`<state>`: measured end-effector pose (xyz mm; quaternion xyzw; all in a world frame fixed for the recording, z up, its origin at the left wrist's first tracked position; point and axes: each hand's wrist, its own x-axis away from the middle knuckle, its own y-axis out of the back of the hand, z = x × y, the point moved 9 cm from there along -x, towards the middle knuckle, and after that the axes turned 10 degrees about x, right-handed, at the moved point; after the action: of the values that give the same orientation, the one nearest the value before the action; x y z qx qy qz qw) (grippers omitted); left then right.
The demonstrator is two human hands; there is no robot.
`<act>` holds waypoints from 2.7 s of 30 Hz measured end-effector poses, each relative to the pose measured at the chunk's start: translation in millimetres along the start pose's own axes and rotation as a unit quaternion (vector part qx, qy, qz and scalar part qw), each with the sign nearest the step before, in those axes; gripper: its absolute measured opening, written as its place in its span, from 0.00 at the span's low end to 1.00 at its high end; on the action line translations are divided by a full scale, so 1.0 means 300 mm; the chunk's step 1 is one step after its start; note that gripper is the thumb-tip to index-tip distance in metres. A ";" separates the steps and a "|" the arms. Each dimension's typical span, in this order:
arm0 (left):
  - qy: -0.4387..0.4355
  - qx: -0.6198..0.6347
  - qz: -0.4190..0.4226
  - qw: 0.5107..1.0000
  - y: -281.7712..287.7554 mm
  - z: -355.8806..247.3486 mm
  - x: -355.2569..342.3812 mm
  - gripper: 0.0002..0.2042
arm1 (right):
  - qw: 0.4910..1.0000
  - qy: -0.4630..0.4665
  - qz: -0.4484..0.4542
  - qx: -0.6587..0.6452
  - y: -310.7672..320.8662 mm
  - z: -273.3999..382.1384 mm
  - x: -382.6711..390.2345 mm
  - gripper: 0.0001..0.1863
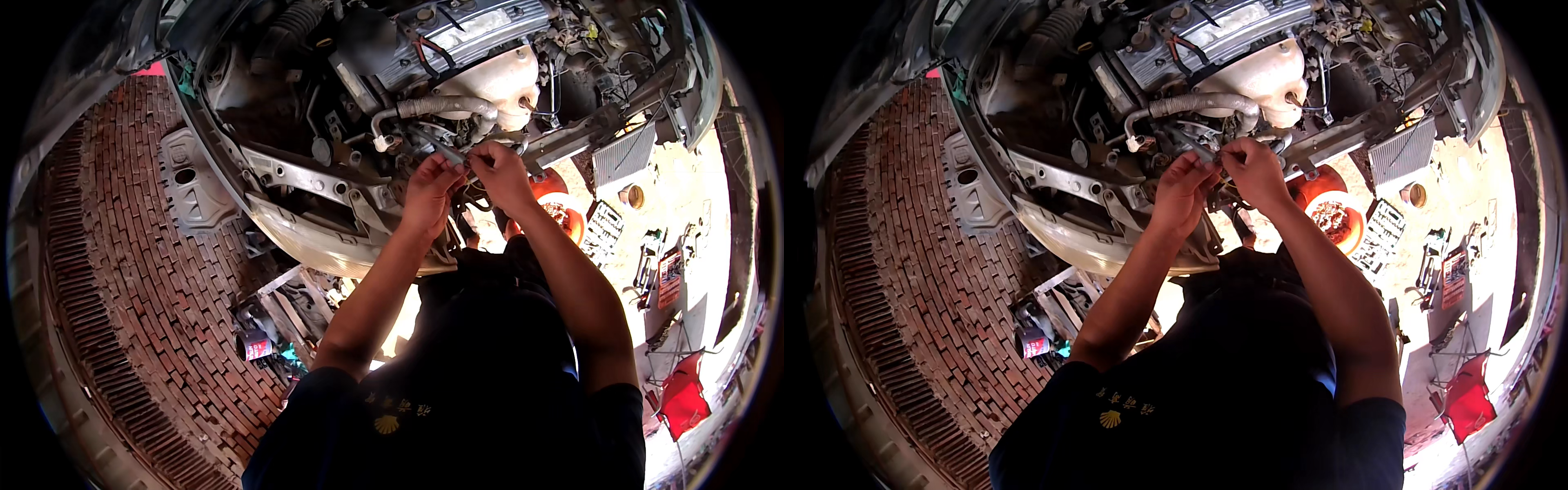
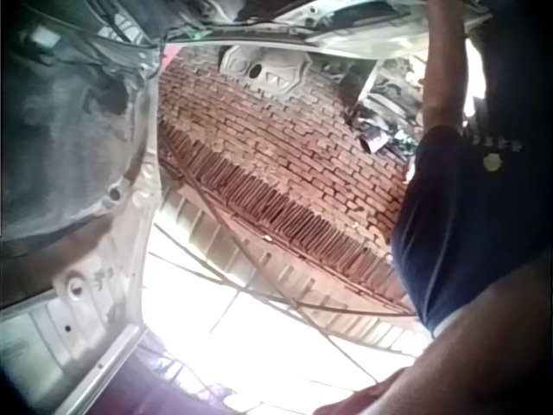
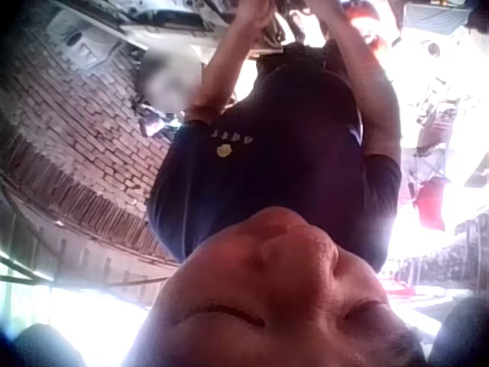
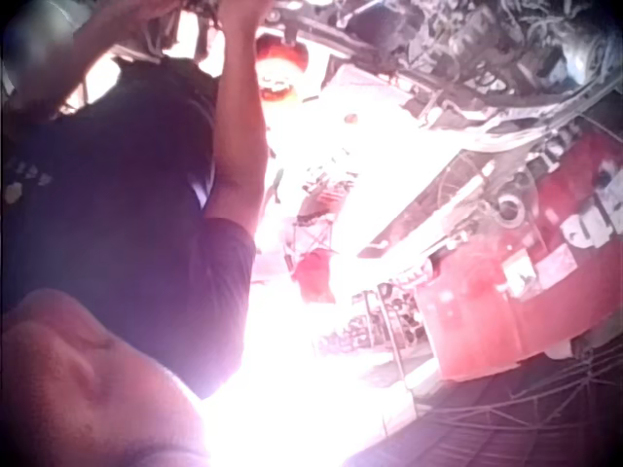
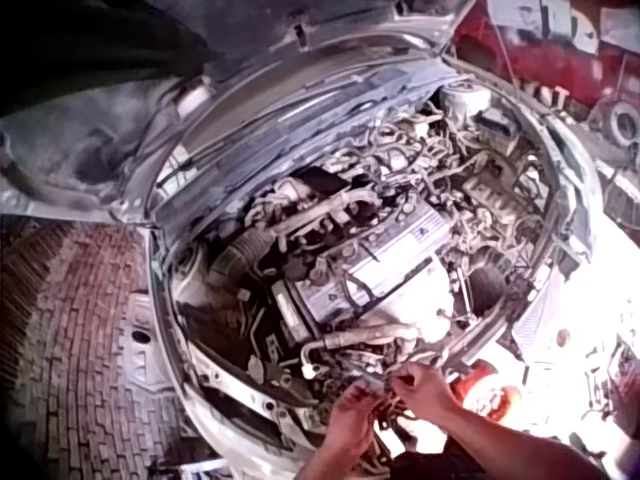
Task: The person works on the car engine wiring by hand, stripping wire ends and connecting them to components.
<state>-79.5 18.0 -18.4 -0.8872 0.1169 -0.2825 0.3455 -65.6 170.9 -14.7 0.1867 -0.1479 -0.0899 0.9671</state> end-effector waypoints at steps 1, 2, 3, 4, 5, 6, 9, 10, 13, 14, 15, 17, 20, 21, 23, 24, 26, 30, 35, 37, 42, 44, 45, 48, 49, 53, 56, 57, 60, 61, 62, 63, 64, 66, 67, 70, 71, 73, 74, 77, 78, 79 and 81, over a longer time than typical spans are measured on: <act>-0.001 -0.004 -0.010 1.000 0.017 0.003 -0.003 0.07 | 1.000 0.001 -0.003 0.006 0.002 0.000 0.002 0.13; -0.001 -0.009 -0.020 1.000 0.023 0.002 -0.008 0.07 | 1.000 0.003 -0.006 0.012 0.009 0.004 0.003 0.13; -0.001 -0.013 -0.029 0.999 0.030 0.001 -0.012 0.06 | 1.000 0.004 -0.010 0.018 0.015 0.009 0.004 0.13; -0.006 -0.015 -0.032 0.999 0.031 -0.001 -0.016 0.07 | 1.000 0.003 -0.009 0.019 0.015 0.012 0.004 0.13; -0.010 -0.018 -0.034 0.999 0.025 -0.005 -0.019 0.07 | 1.000 0.002 -0.008 0.019 0.016 0.011 0.004 0.13; -0.014 -0.020 -0.037 0.999 0.020 -0.008 -0.021 0.07 | 1.000 0.000 -0.007 0.019 0.016 0.010 0.005 0.12; -0.060 -0.052 -0.001 0.997 -0.017 -0.022 -0.020 0.08 | 0.999 0.004 -0.027 0.022 0.016 0.008 0.008 0.12; -0.067 -0.056 -0.013 0.996 -0.012 -0.020 -0.017 0.08 | 0.999 0.009 -0.031 0.028 0.017 0.009 0.010 0.12; -0.086 -0.069 -0.038 0.993 0.016 -0.012 -0.011 0.08 | 0.996 0.043 -0.055 0.050 0.022 0.032 0.020 0.11; -0.091 -0.072 -0.039 0.993 0.018 -0.013 -0.013 0.07 | 0.993 0.065 -0.073 0.063 0.024 0.048 0.026 0.11; -0.095 -0.075 -0.040 0.992 0.020 -0.015 -0.016 0.07 | 0.989 0.087 -0.090 0.076 0.027 0.063 0.032 0.11; -0.081 -0.064 -0.054 0.993 0.028 -0.010 -0.027 0.07 | 0.991 0.084 -0.086 0.065 0.020 0.064 0.032 0.11; -0.045 -0.004 -0.092 0.995 0.026 -0.002 -0.031 0.13 | 0.995 0.049 -0.081 0.029 0.017 0.048 0.026 0.12; -0.030 0.023 -0.106 0.994 0.022 -0.003 -0.032 0.16 | 0.996 0.032 -0.080 0.014 0.018 0.039 0.023 0.13; -0.019 0.046 -0.127 0.991 0.052 -0.009 -0.048 0.18 | 0.997 0.008 -0.069 0.021 0.017 0.006 0.013 0.14; -0.015 0.058 -0.138 0.989 0.075 -0.010 -0.051 0.19 | 0.998 -0.003 -0.062 0.024 0.011 -0.010 0.009 0.14; -0.003 0.094 -0.108 0.990 0.089 0.000 -0.048 0.14 | 0.998 0.001 -0.063 0.004 0.000 -0.021 0.009 0.15; 0.012 0.116 -0.076 0.990 0.066 0.014 -0.028 0.10 | 0.997 -0.040 -0.040 -0.053 -0.012 -0.060 0.003 0.15; 0.010 0.107 -0.031 0.994 0.030 0.021 -0.018 0.08 | 0.995 -0.026 -0.038 -0.088 -0.014 -0.029 0.011 0.15; -0.004 0.102 -0.021 0.995 0.031 0.027 -0.013 0.08 | 0.995 -0.035 -0.028 -0.091 -0.017 -0.015 0.015 0.15; -0.008 0.059 -0.046 0.997 0.056 0.044 -0.009 0.07 | 0.990 -0.061 0.008 -0.124 -0.027 -0.037 -0.005 0.15; -0.016 0.035 -0.052 0.998 0.068 0.042 -0.010 0.06 | 0.982 -0.093 0.021 -0.165 -0.033 -0.050 -0.012 0.15; -0.022 0.031 -0.056 0.998 0.076 0.039 -0.013 0.05 | 0.976 -0.108 0.028 -0.185 -0.036 -0.046 -0.014 0.15; -0.016 0.082 -0.068 0.994 0.077 0.036 -0.021 0.05 | 0.948 -0.184 0.026 -0.259 -0.040 -0.058 -0.017 0.13; -0.010 0.110 -0.071 0.991 0.074 0.034 -0.021 0.05 | 0.942 -0.190 0.035 -0.276 -0.051 -0.072 -0.014 0.13; 0.035 0.137 -0.110 0.984 0.115 0.060 -0.021 0.07 | 0.928 -0.196 0.076 -0.307 -0.067 -0.081 -0.013 0.11; 0.041 0.135 -0.087 0.986 0.109 0.060 -0.009 0.07 | 0.916 -0.193 0.120 -0.332 -0.076 -0.086 -0.007 0.09; 0.052 0.149 -0.079 0.984 0.112 0.067 -0.004 0.07 | 0.925 -0.181 0.120 -0.312 -0.066 -0.080 -0.010 0.09; 0.066 0.091 -0.075 0.991 0.114 0.065 0.005 0.06 | 0.949 -0.147 0.129 -0.248 -0.046 -0.069 -0.013 0.10; 0.072 0.082 -0.082 0.991 0.113 0.066 0.003 0.06 | 0.960 -0.141 0.113 -0.214 -0.033 -0.073 -0.017 0.10; 0.079 0.072 -0.091 0.990 0.114 0.067 0.004 0.05 | 0.969 -0.137 0.096 -0.180 -0.022 -0.070 -0.017 0.11; 0.085 0.063 -0.099 0.989 0.115 0.068 0.004 0.05 | 0.976 -0.127 0.084 -0.157 -0.018 -0.070 -0.020 0.11; 0.089 0.058 -0.102 0.989 0.113 0.065 0.004 0.05 | 0.981 -0.117 0.071 -0.134 -0.017 -0.075 -0.025 0.11; 0.098 0.049 -0.109 0.988 0.120 0.064 0.007 0.05 | 0.986 -0.107 0.051 -0.113 -0.011 -0.069 -0.029 0.12; 0.096 0.063 -0.103 0.988 0.116 0.059 0.001 0.05 | 0.987 -0.104 0.042 -0.116 -0.008 -0.068 -0.032 0.12; 0.102 0.098 -0.085 0.986 0.120 0.064 0.000 0.04 | 0.987 -0.103 0.029 -0.120 -0.006 -0.072 -0.033 0.13; 0.106 0.104 -0.078 0.986 0.124 0.065 0.002 0.03 | 0.987 -0.104 0.027 -0.121 -0.004 -0.074 -0.036 0.13; 0.110 0.122 -0.075 0.984 0.132 0.073 0.002 0.03 | 0.979 -0.131 0.034 -0.154 -0.012 -0.092 -0.042 0.13; 0.104 0.134 -0.077 0.982 0.138 0.076 -0.002 0.03 | 0.974 -0.145 0.038 -0.170 -0.017 -0.102 -0.046 0.13; 0.092 0.174 -0.078 0.977 0.147 0.082 -0.012 0.04 | 0.956 -0.161 0.053 -0.241 -0.032 -0.120 -0.064 0.13; 0.090 0.183 -0.078 0.976 0.146 0.082 -0.014 0.04 | 0.948 -0.165 0.061 -0.266 -0.037 -0.125 -0.069 0.13; 0.088 0.192 -0.077 0.974 0.144 0.083 -0.015 0.04 | 0.949 -0.169 0.050 -0.263 -0.035 -0.134 -0.074 0.14; 0.079 0.202 -0.081 0.973 0.147 0.080 -0.018 0.04 | 0.947 -0.164 0.047 -0.273 -0.037 -0.125 -0.078 0.14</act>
<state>-70.4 1.0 -64.9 -0.7806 0.0125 -0.3966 0.4829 -76.9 178.8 -58.2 -0.1085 -0.2831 -0.1110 0.9464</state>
